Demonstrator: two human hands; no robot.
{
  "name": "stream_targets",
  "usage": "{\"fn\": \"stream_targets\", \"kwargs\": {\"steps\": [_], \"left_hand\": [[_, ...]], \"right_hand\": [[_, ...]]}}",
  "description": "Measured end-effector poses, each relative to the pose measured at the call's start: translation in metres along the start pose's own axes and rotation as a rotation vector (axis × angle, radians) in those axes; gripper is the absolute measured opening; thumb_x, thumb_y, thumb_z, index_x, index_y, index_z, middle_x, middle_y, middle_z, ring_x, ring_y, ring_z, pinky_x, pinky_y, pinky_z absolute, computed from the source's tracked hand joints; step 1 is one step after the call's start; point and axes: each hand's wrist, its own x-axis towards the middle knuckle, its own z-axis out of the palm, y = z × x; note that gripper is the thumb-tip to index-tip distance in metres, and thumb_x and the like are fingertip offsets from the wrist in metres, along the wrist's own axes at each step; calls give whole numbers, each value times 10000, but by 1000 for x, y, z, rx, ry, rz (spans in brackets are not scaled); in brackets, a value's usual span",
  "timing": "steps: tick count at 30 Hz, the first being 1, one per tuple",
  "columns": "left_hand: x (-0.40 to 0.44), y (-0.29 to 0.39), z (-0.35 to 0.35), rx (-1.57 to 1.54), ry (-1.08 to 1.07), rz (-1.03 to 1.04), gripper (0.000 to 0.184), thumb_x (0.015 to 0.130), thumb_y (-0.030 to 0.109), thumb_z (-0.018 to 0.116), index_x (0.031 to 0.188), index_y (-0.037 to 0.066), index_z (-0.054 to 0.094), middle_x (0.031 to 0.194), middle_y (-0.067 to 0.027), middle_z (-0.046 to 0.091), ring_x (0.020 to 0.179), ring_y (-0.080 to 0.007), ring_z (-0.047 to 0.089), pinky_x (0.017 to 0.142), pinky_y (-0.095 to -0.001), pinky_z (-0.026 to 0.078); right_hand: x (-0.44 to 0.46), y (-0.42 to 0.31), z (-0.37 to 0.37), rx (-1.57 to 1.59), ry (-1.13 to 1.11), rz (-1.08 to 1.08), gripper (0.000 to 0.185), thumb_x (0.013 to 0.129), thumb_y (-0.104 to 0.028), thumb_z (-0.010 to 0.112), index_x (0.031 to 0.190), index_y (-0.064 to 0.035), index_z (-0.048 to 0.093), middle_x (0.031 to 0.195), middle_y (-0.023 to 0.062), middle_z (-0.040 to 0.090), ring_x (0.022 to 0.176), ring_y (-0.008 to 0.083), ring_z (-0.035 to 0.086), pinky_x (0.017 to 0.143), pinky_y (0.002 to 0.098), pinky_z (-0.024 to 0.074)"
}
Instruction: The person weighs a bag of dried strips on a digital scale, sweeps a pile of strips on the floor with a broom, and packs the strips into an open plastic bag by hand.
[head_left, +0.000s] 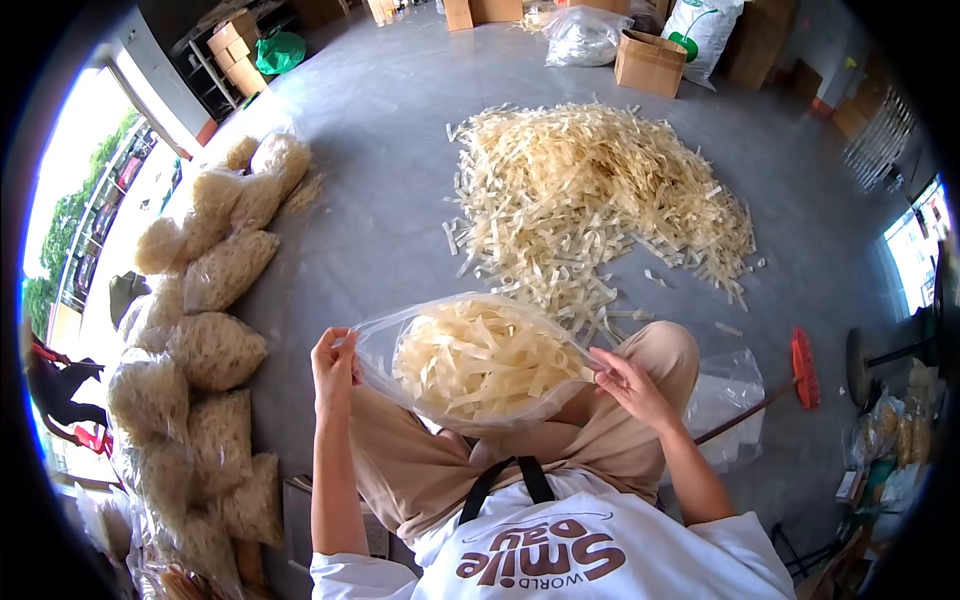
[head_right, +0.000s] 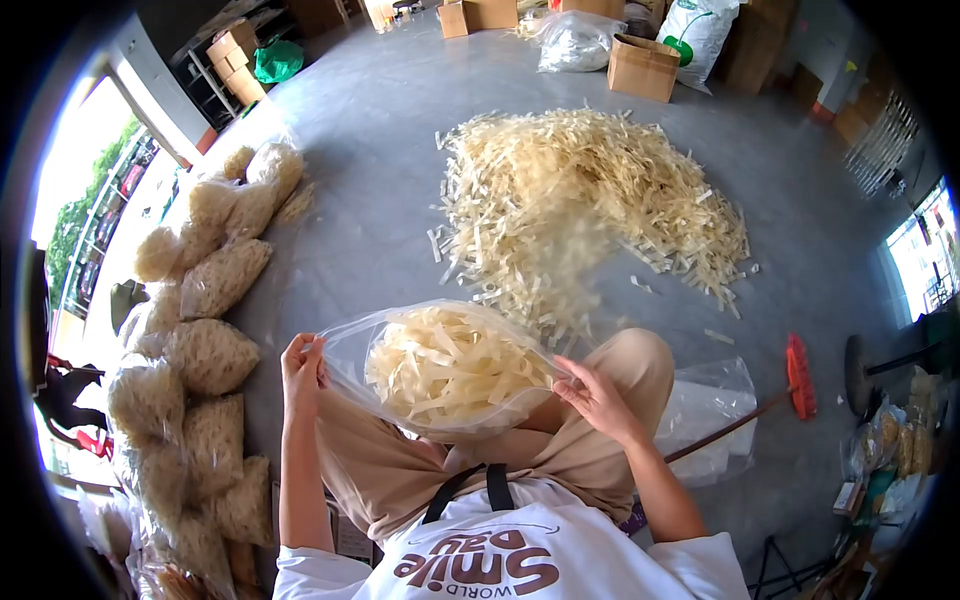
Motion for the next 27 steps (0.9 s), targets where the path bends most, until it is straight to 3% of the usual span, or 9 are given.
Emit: {"fn": "stream_targets", "kwargs": {"steps": [2,6,8,9,10,12,15,20,27], "left_hand": [[-3,0,-2,14,-4,8,141,858,206,566,796,81,547,462,51,394,365,-36,367,343,-195,258],[-8,1,0,131,26,-22,140,869,186,547,854,49,572,468,42,396,380,-42,362,360,-210,273],[-9,0,1,173,38,-24,150,878,165,530,902,27,580,476,33,399,394,-49,359,378,-224,283],[-8,0,1,196,22,1,158,879,161,524,903,22,596,482,30,408,401,-53,369,381,-227,292],[-7,0,1,220,8,27,168,880,156,519,904,18,612,489,26,417,407,-56,379,383,-230,302],[6,-13,-5,239,4,78,175,880,150,516,899,15,624,493,20,430,412,-59,389,386,-231,312],[25,-29,-12,298,33,192,196,882,129,501,870,-3,645,490,1,459,404,-68,410,390,-236,339],[24,-8,-21,103,6,122,209,889,106,466,868,-35,619,466,-4,461,365,-80,425,371,-228,336],[-63,27,-44,-152,158,135,193,890,108,467,866,-20,610,482,9,443,378,-73,407,386,-219,345]], "right_hand": [[-3,17,5,212,134,-39,407,878,-196,542,1213,18,454,963,91,581,772,97,562,676,235,476],[-2,23,12,109,262,48,364,872,-161,548,1183,16,487,872,61,588,674,83,553,600,232,475],[3,9,20,-41,252,179,245,882,-184,531,978,36,580,695,26,574,548,76,524,501,227,446],[8,9,23,-41,252,172,245,882,-184,531,978,36,580,695,26,574,548,76,524,501,227,446],[14,10,25,-44,256,170,243,889,-206,519,861,30,572,614,16,543,494,76,498,465,227,421],[30,-2,33,-54,285,20,368,903,-263,488,645,-1,502,471,9,457,419,72,459,413,226,370],[51,-32,45,-21,204,-39,360,899,-245,497,635,-1,516,464,7,454,401,68,446,389,234,353],[88,-57,51,54,179,-169,307,861,-204,567,622,-12,556,463,-23,453,377,48,416,342,222,309],[109,-127,27,-125,262,-335,257,849,-201,571,686,-3,598,500,-40,461,409,33,398,372,202,280]]}}
